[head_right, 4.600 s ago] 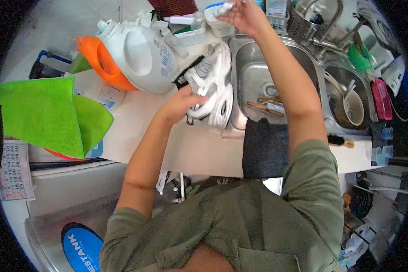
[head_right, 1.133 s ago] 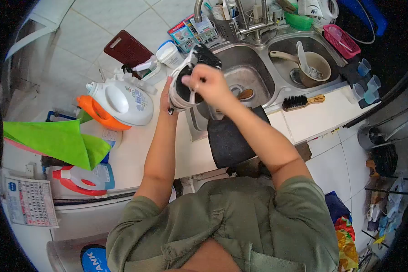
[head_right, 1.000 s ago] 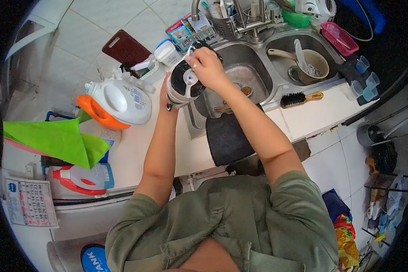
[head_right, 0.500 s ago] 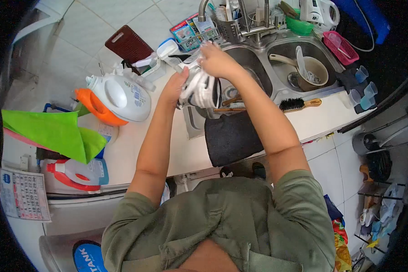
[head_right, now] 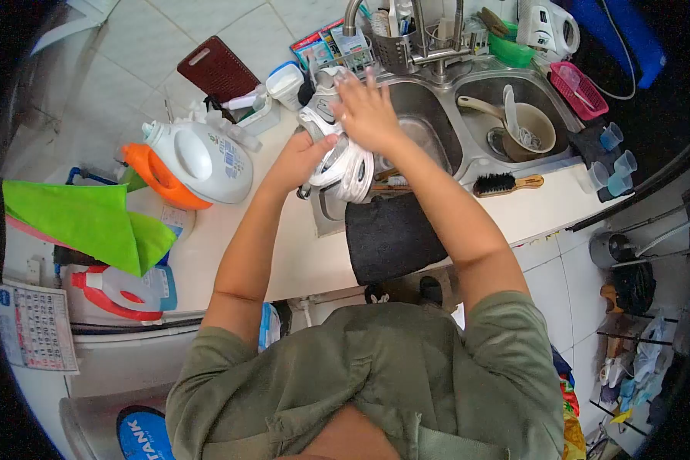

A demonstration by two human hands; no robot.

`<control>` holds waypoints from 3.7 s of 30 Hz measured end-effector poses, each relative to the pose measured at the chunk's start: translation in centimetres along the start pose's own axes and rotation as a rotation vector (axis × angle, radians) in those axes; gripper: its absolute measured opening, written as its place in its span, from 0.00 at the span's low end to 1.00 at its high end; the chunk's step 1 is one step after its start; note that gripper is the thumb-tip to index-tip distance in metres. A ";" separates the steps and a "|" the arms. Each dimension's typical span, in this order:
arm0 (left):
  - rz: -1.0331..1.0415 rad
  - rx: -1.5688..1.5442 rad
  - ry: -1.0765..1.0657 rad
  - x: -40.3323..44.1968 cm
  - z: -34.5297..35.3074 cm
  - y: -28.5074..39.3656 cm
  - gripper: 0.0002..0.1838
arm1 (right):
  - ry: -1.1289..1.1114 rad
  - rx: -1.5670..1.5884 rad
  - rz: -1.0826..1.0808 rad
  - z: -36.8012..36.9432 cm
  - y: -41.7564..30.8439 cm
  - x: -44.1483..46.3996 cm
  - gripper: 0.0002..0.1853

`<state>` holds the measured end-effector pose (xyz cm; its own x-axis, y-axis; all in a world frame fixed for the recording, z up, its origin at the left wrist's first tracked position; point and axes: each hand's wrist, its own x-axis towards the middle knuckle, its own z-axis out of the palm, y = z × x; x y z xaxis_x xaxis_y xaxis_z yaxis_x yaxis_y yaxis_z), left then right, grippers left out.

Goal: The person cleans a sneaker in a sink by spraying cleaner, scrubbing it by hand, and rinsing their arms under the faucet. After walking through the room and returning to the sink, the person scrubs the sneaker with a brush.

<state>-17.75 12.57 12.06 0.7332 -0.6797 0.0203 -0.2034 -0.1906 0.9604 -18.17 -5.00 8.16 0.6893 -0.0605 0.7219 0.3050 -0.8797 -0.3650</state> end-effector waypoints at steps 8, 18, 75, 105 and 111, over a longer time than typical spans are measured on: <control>0.135 0.539 -0.131 -3.0 -1.9 1.5 0.20 | -0.629 0.271 0.201 2.4 6.4 7.4 0.22; 0.158 0.399 0.175 -0.8 -4.0 -1.6 0.21 | -0.070 0.201 0.380 1.4 -11.2 -4.6 0.27; -0.576 -0.487 0.449 5.2 4.0 -7.9 0.23 | -0.877 -0.523 0.205 16.5 22.7 -7.7 0.22; -0.933 -1.049 1.061 13.7 4.0 -23.8 0.24 | -0.620 -0.183 0.834 15.4 22.0 -7.6 0.19; -0.806 -1.703 0.832 15.9 6.4 -27.4 0.22 | -0.359 1.529 1.701 20.9 20.1 -10.7 0.18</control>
<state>-4.66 2.44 -15.77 0.4852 -0.2887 -0.8254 0.5645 0.8243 0.0435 -5.69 -12.22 -19.23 0.7598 0.1099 -0.6408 -0.4913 0.7427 -0.4551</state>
